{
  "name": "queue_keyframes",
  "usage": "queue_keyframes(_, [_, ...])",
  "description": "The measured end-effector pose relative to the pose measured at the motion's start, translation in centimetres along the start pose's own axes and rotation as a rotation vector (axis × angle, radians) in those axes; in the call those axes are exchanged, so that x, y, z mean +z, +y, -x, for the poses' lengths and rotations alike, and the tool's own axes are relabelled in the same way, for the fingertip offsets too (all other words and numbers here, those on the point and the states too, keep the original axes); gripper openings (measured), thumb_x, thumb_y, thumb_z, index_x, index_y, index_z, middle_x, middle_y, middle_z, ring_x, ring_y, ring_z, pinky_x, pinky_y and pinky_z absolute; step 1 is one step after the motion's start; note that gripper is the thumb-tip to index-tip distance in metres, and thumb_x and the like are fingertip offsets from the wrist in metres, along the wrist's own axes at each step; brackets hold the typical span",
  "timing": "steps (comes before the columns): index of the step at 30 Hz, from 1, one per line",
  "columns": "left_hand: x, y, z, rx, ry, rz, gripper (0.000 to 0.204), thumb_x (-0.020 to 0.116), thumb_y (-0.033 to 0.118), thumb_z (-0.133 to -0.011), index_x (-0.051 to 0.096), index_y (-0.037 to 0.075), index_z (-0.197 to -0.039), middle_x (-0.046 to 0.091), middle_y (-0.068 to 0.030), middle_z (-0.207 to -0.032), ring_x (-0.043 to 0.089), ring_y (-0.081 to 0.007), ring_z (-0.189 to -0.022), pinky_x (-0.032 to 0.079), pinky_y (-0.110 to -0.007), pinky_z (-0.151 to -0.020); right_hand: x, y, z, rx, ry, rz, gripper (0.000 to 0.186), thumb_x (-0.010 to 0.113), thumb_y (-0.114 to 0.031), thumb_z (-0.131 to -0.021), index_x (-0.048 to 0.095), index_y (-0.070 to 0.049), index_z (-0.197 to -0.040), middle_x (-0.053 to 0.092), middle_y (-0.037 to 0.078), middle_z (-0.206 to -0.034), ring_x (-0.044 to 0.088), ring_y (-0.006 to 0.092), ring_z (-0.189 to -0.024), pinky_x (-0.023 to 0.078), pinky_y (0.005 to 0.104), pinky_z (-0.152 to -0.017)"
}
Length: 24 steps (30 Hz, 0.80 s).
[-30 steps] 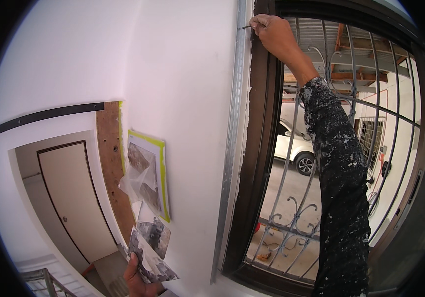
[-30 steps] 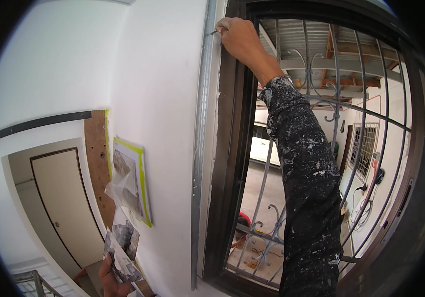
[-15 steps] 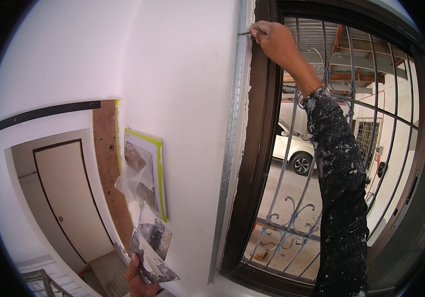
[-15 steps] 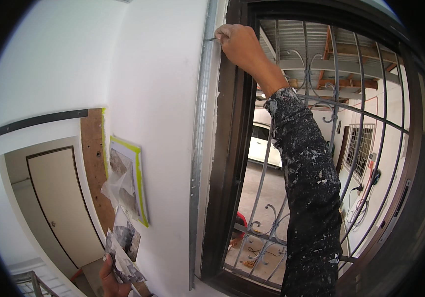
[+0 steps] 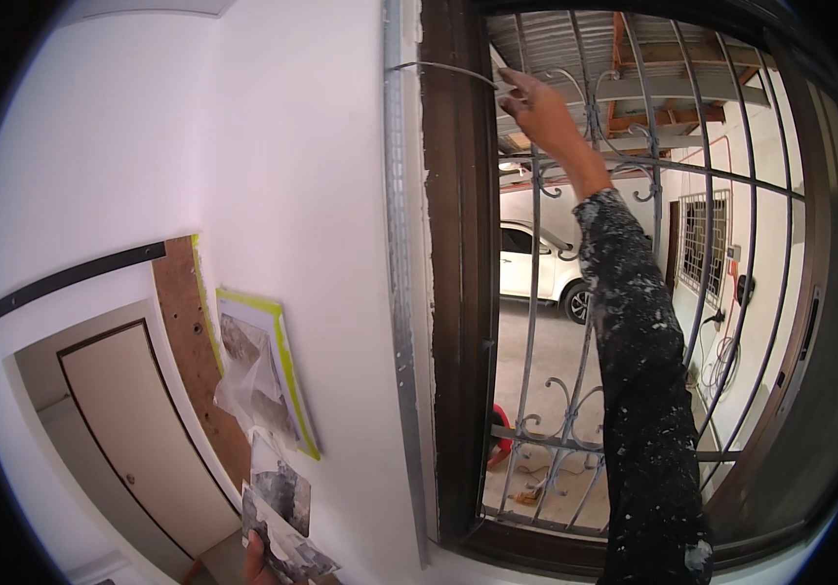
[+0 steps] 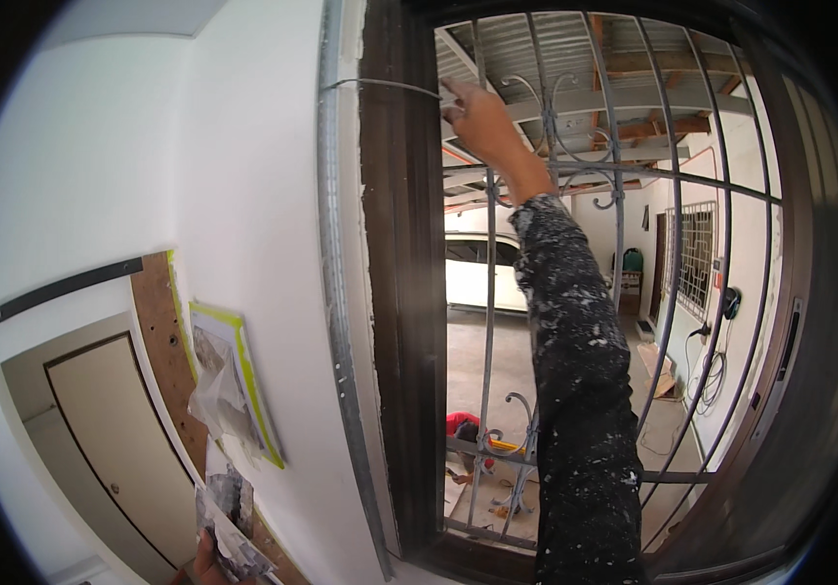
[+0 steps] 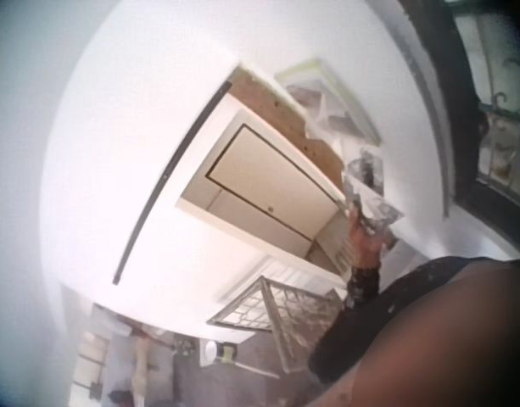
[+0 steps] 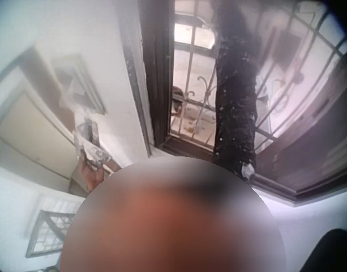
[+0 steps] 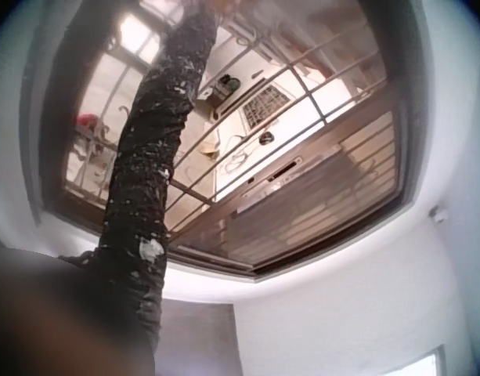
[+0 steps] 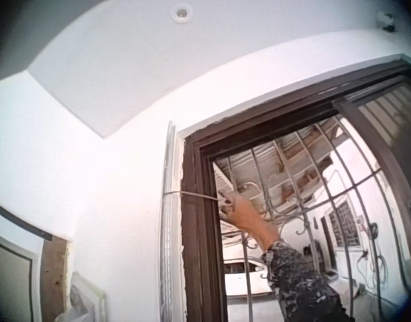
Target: The person applies white wall compound to the vertical edge of a window frame using a putty knife. They repeatedly scoop compound from a hawk and smooth it along the frame, working from lower to higher sections. The person briefly handles a thin wire or cable near the frame before resuming application.
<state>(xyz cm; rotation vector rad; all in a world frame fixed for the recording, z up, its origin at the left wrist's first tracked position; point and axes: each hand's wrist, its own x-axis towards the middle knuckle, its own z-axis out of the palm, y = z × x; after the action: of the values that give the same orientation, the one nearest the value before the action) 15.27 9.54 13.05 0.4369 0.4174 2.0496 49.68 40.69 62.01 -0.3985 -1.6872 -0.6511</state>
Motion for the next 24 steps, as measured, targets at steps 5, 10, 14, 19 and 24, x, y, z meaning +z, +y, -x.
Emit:
queue_keyframes(5, [0.6,0.0,0.6,0.011,0.092,-0.100,0.043,0.059,0.023,-0.100,0.055,0.003,-0.137,0.061,-0.0107,-0.133,0.060,-0.0250,-0.116,0.051,-0.042,-0.095,1.5,1.1,-0.6,-0.148,0.041,0.167,0.034,0.064,-0.003,-0.088,0.056,0.002,-0.121,0.068,0.023,-0.107,0.065,0.0415,-0.101,0.054,0.0463,-0.084])
queue_keyframes(10, [1.1,-0.3,0.2,0.006,-0.025,-0.071,0.041,0.062,0.022,-0.098,0.057,0.005,-0.135,0.064,-0.0078,-0.128,0.062,-0.0235,-0.110,0.052,-0.040,-0.090,2.4,1.3,-0.7,-0.315,0.160,0.339,0.028,0.056,-0.003,-0.091,0.051,0.000,-0.118,0.066,0.022,-0.104,0.066,0.0428,-0.097,0.054,0.0490,-0.081])
queue_keyframes(14, [1.3,-0.6,-0.2,0.011,0.065,-0.058,0.038,0.064,0.020,-0.097,0.060,0.005,-0.131,0.066,-0.0056,-0.119,0.063,-0.0210,-0.104,0.053,-0.039,-0.085,3.4,1.5,-0.7,-0.260,0.166,0.439,0.030,0.050,-0.005,-0.094,0.046,-0.002,-0.123,0.066,0.022,-0.103,0.066,0.0435,-0.094,0.055,0.0500,-0.078])
queue_keyframes(19, [1.7,-1.0,-0.6,0.049,0.177,-0.116,0.033,0.065,0.021,-0.097,0.063,0.001,-0.124,0.067,-0.0062,-0.107,0.064,-0.0194,-0.094,0.055,-0.039,-0.076,4.1,2.0,-0.6,-0.259,0.158,0.437,0.025,0.048,-0.006,-0.095,0.045,0.000,-0.119,0.066,0.025,-0.102,0.067,0.0433,-0.092,0.056,0.0507,-0.076])
queue_keyframes(24, [2.5,-1.2,-1.0,0.079,0.215,-0.147,0.033,0.066,0.021,-0.096,0.065,-0.001,-0.120,0.067,-0.0066,-0.101,0.064,-0.0185,-0.088,0.055,-0.037,-0.071,4.0,2.2,-0.5,-0.270,0.148,0.449,0.023,0.047,-0.007,-0.096,0.046,0.000,-0.118,0.066,0.026,-0.102,0.067,0.0435,-0.092,0.055,0.0509,-0.077])
